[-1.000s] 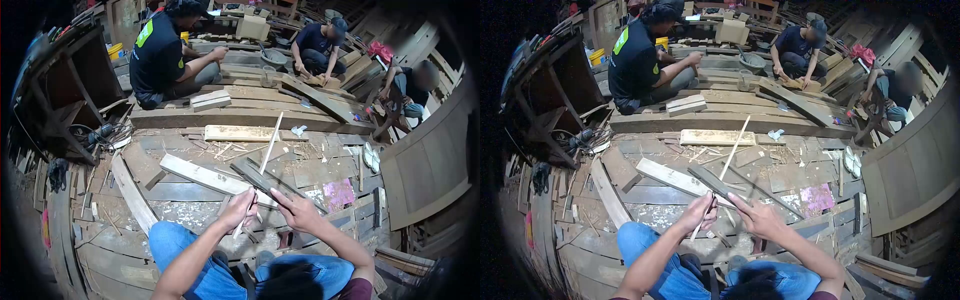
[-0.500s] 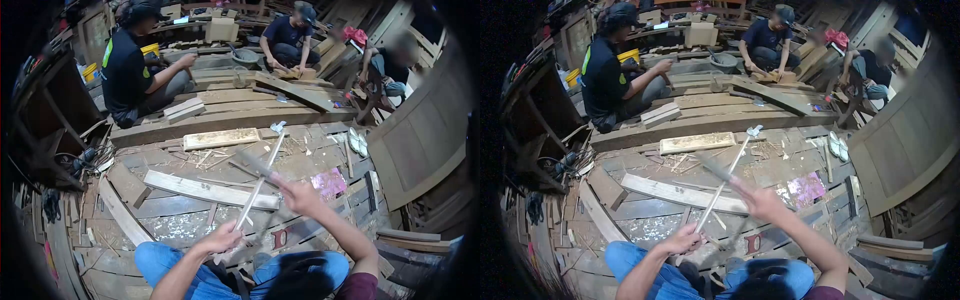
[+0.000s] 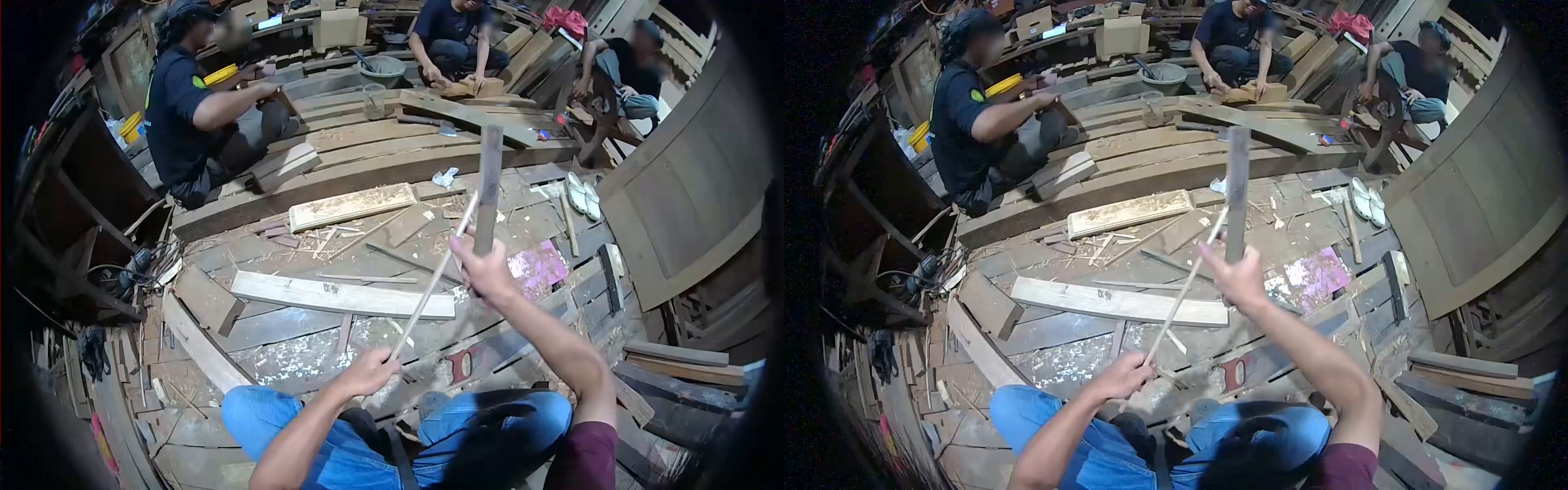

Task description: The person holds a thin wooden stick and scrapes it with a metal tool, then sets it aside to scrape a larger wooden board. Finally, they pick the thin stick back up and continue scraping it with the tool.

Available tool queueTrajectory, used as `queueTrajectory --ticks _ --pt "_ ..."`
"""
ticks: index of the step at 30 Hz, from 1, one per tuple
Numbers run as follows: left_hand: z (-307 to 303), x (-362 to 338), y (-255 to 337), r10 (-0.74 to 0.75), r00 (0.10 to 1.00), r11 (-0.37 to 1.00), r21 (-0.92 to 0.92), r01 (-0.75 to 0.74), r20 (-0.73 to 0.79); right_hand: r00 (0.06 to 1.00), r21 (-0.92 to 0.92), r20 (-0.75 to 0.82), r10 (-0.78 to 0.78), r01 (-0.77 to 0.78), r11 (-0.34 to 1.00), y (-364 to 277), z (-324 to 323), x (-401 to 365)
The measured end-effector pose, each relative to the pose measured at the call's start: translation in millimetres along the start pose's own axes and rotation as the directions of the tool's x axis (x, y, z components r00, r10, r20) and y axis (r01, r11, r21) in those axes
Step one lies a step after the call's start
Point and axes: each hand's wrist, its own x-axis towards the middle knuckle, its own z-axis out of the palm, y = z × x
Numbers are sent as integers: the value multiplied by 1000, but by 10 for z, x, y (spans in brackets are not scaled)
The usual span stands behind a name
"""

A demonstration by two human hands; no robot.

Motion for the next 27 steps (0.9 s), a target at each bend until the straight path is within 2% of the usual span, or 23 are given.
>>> queueTrajectory --ticks 3,4,7,8,11,12,14,15,16,17,18,19,21,23,24,25,27 --pt "16 32 -7 100 994 995 6 -100 -40 993 161 105 47 -63 985 -119 -34 76" --pt "30 86 -39 176 980 984 -8 -178 -93 992 168 112 66 -84 982 -138 -9 40" --pt "107 233 43 221 914 967 -48 -251 -342 980 49 179 86 -96 994 -28 212 -207" --pt "92 251 108 215 911 972 -12 -235 -350 976 30 213 -40 35 999 48 302 -287" --pt "12 210 312 183 898 983 76 -167 -399 954 -205 245 -172 224 953 14 372 -421" --pt "3 206 318 167 885 986 90 -142 -436 906 -218 257 -336 393 894 47 309 -375" --pt "-58 190 374 181 848 981 147 -123 -499 837 -419 311 -451 546 725 2 175 -469" --pt "-99 177 442 118 871 990 121 -68 -477 790 -504 350 -504 612 609 -25 126 -550" --pt "-149 153 513 56 891 995 101 -11 -450 814 -617 470 -341 580 532 -26 134 -658" --pt "-190 139 543 -7 908 995 90 49 -419 776 -645 511 -368 630 432 43 139 -659" --pt "-149 187 501 113 848 989 144 -44 -518 739 -665 548 -391 669 333 109 176 -639" --pt "-116 203 452 125 830 987 154 -48 -544 706 -679 580 -406 694 238 160 205 -638" --pt "-97 235 349 226 789 962 258 -88 -571 771 -759 507 -384 611 226 110 191 -542" --pt "-92 216 294 176 816 972 230 -54 -550 820 -808 439 -367 539 239 40 129 -559" --pt "-134 260 315 173 821 972 227 -54 -544 795 -770 551 -252 601 212 185 144 -642" --pt "-147 291 314 179 808 972 226 -58 -562 723 -675 661 -202 690 261 61 184 -767" --pt "-160 285 234 169 786 973 226 -38 -595 789 -752 586 -186 615 238 70 228 -618"
